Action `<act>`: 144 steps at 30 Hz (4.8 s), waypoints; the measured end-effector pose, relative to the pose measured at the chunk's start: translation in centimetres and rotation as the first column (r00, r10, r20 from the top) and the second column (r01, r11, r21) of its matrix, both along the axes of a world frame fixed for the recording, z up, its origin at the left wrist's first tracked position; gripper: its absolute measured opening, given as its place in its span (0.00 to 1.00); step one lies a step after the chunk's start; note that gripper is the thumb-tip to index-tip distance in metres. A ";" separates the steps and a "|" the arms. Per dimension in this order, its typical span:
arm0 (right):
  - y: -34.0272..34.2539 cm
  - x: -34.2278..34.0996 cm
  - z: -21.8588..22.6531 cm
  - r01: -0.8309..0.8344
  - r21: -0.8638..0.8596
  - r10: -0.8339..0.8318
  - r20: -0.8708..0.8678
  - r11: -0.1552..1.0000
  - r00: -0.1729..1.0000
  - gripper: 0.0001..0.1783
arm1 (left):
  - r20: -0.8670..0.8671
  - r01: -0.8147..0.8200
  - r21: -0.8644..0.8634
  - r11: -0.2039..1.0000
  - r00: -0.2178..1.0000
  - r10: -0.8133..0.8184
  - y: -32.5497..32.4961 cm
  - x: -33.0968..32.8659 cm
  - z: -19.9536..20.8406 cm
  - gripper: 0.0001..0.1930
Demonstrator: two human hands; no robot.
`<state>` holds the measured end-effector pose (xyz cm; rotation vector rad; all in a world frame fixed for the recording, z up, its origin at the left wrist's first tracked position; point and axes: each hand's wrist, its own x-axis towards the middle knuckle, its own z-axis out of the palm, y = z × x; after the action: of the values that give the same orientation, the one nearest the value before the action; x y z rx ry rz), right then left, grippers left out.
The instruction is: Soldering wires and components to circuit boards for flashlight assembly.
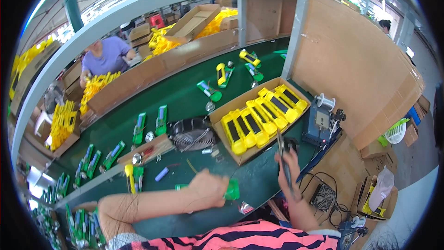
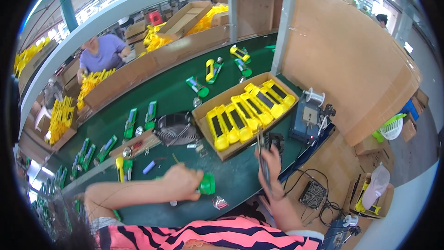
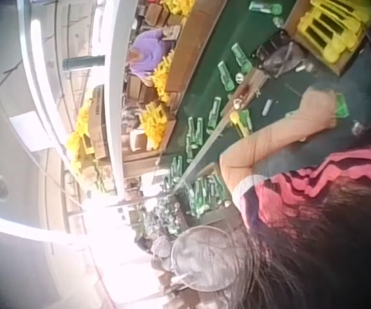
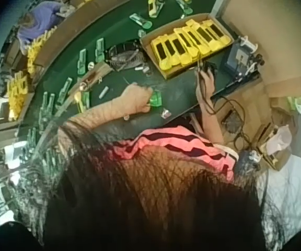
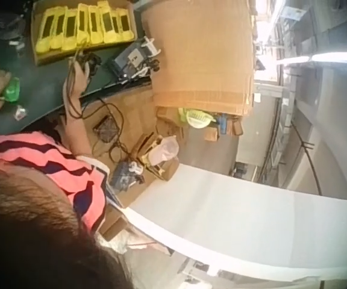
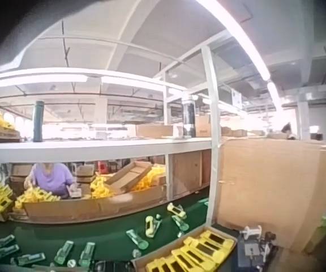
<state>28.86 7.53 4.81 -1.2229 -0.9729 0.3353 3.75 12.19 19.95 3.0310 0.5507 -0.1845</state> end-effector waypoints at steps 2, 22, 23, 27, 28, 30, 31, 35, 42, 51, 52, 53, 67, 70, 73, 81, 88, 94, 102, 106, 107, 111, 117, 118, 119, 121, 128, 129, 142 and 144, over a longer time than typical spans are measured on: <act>3.2 0.1 4.8 0.227 -0.004 -0.175 0.624 0.974 0.762 0.14 | -0.154 -0.175 -0.095 0.980 0.975 0.159 -3.9 -2.5 -4.8 0.22; -2.6 -6.5 2.7 -0.118 -0.162 0.193 0.609 0.980 0.769 0.21 | 0.320 0.111 -0.933 0.344 -0.187 0.929 -10.2 -4.0 -13.2 0.06; -4.5 -6.2 0.3 -0.239 -0.385 0.431 0.561 0.892 0.706 0.22 | 0.334 0.133 -0.920 0.369 -0.229 0.914 -10.5 -4.4 -13.2 0.06; -6.4 -7.4 -1.0 -0.648 -0.478 0.800 0.442 0.593 0.406 0.23 | 0.439 -0.248 -0.883 0.398 -0.140 0.887 -10.4 -6.0 -12.6 0.05; -6.1 -7.5 -1.6 -0.682 -0.362 0.744 0.521 0.636 0.417 0.24 | 0.602 -0.515 -0.670 0.535 0.046 0.797 -9.9 -6.6 -12.2 0.05; -5.5 -7.9 -0.9 -0.715 -0.242 0.688 0.581 0.656 0.435 0.23 | 0.687 -0.726 -0.200 0.658 0.374 0.622 -8.7 -7.9 -11.8 0.03; -5.2 -8.0 -0.3 -0.722 -0.207 0.675 0.585 0.661 0.450 0.23 | 0.681 -0.733 -0.202 0.649 0.372 0.631 -8.3 -8.2 -11.9 0.03; -4.5 -9.0 1.9 -0.699 -0.158 0.660 0.522 0.698 0.540 0.18 | 0.453 -0.665 -0.221 0.714 0.578 0.679 -7.6 -8.4 -11.9 0.03; -5.2 -12.0 -1.1 -0.750 -0.253 0.503 -0.608 0.612 0.615 0.07 | 0.200 -0.629 -0.333 0.703 0.681 0.704 -7.1 -8.1 -11.7 0.05; -4.7 -12.6 -1.0 -0.754 -0.331 0.447 -0.646 0.567 0.619 0.06 | 0.174 -0.641 -0.331 0.692 0.680 0.713 -7.2 -7.7 -11.8 0.05; -4.7 -12.6 -1.0 -0.753 -0.335 0.452 -0.637 0.567 0.624 0.06 | 0.179 -0.640 -0.329 0.695 0.680 0.711 -7.2 -7.7 -11.8 0.05; -4.7 -12.7 -1.1 -0.751 -0.336 0.451 -0.637 0.568 0.625 0.06 | 0.180 -0.638 -0.329 0.696 0.681 0.710 -7.1 -7.7 -11.8 0.05; -5.0 -12.1 -1.2 -0.750 -0.279 0.495 -0.607 0.599 0.621 0.07 | 0.121 -0.650 -0.320 0.689 0.693 0.711 -7.0 -7.6 -11.7 0.06; -5.2 -11.5 -0.6 -0.713 -0.218 0.511 -0.563 0.666 0.650 0.07 | 0.133 -0.652 -0.323 0.686 0.686 0.715 -7.1 -7.7 -11.8 0.06; -5.9 -11.1 -0.1 -0.644 -0.190 0.552 -0.372 0.741 0.746 0.09 | 0.109 -0.642 -0.267 0.719 0.721 0.684 -7.0 -7.6 -11.7 0.06; -7.0 -9.2 0.1 -0.458 -0.302 0.548 0.420 0.836 0.723 0.19 | 0.133 -0.666 -0.225 0.711 0.702 0.700 -7.0 -7.4 -11.8 0.06; -6.8 -8.3 0.2 -0.468 -0.534 0.694 0.379 0.704 0.612 0.29 | 0.098 -0.677 -0.196 0.710 0.707 0.701 -7.2 -7.2 -11.3 0.05; -6.6 -8.4 -0.1 -0.497 -0.537 0.706 0.304 0.682 0.640 0.28 | 0.154 -0.679 -0.149 0.718 0.702 0.696 -7.2 -7.2 -11.6 0.05; -6.4 -8.1 -0.1 -0.473 -0.559 0.706 0.328 0.681 0.628 0.30 | 0.524 -0.321 -0.569 0.757 0.568 0.635 -6.0 -7.6 -7.8 0.04; -6.4 -8.4 0.4 -0.515 -0.505 0.699 0.297 0.693 0.650 0.29 | 0.370 -0.324 -0.187 0.927 0.851 0.372 -9.2 -5.4 -8.5 0.03; -6.4 -8.5 0.3 -0.535 -0.491 0.700 0.255 0.688 0.667 0.28 | 0.280 -0.357 -0.126 0.925 0.882 0.379 -9.7 -5.0 -9.2 0.03; -6.2 -8.6 1.0 -0.494 -0.559 0.733 0.363 0.665 0.576 0.30 | 0.398 -0.412 -0.194 0.890 0.797 0.455 -10.3 -5.3 -11.4 0.05; -5.1 -9.6 -0.1 -0.583 -0.458 0.738 0.329 0.670 0.590 0.30 | 0.646 -0.514 -0.321 0.795 0.495 0.581 -9.9 -3.9 -13.0 0.06; -4.8 -9.7 0.2 -0.607 -0.437 0.746 0.319 0.664 0.585 0.30 | 0.618 -0.574 -0.295 0.764 0.495 0.611 -9.7 -3.6 -13.1 0.04; -4.1 -9.8 0.8 -0.614 -0.534 0.806 0.271 0.581 0.526 0.29 | 0.616 -0.576 -0.297 0.762 0.494 0.614 -9.6 -3.6 -13.2 0.04; -3.7 -9.3 1.3 -0.631 -0.471 0.787 0.355 0.617 0.504 0.26 | 0.483 -0.714 -0.258 0.651 0.488 0.727 -9.5 -3.5 -13.5 0.03; -3.4 -6.6 2.3 -0.661 -0.209 0.677 0.418 0.721 0.606 0.15 | 0.405 -0.682 -0.344 0.646 0.513 0.757 -8.8 -3.4 -13.2 0.05; -3.5 -6.4 2.1 -0.635 -0.221 0.657 0.436 0.741 0.615 0.15 | 0.404 -0.681 -0.344 0.646 0.514 0.757 -8.7 -3.4 -13.3 0.05; -2.6 -7.6 0.7 -0.748 -0.421 0.716 -0.272 0.512 0.643 0.09 | 0.383 -0.674 -0.350 0.651 0.531 0.756 -8.2 -3.5 -13.1 0.04; -2.6 -7.5 0.4 -0.745 -0.421 0.721 -0.255 0.517 0.644 0.09 | 0.377 -0.678 -0.347 0.648 0.532 0.758 -8.1 -3.5 -13.1 0.04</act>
<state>21.35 4.94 5.26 -1.1727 -1.3965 1.3777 0.25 4.06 6.81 2.2574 1.5563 0.5516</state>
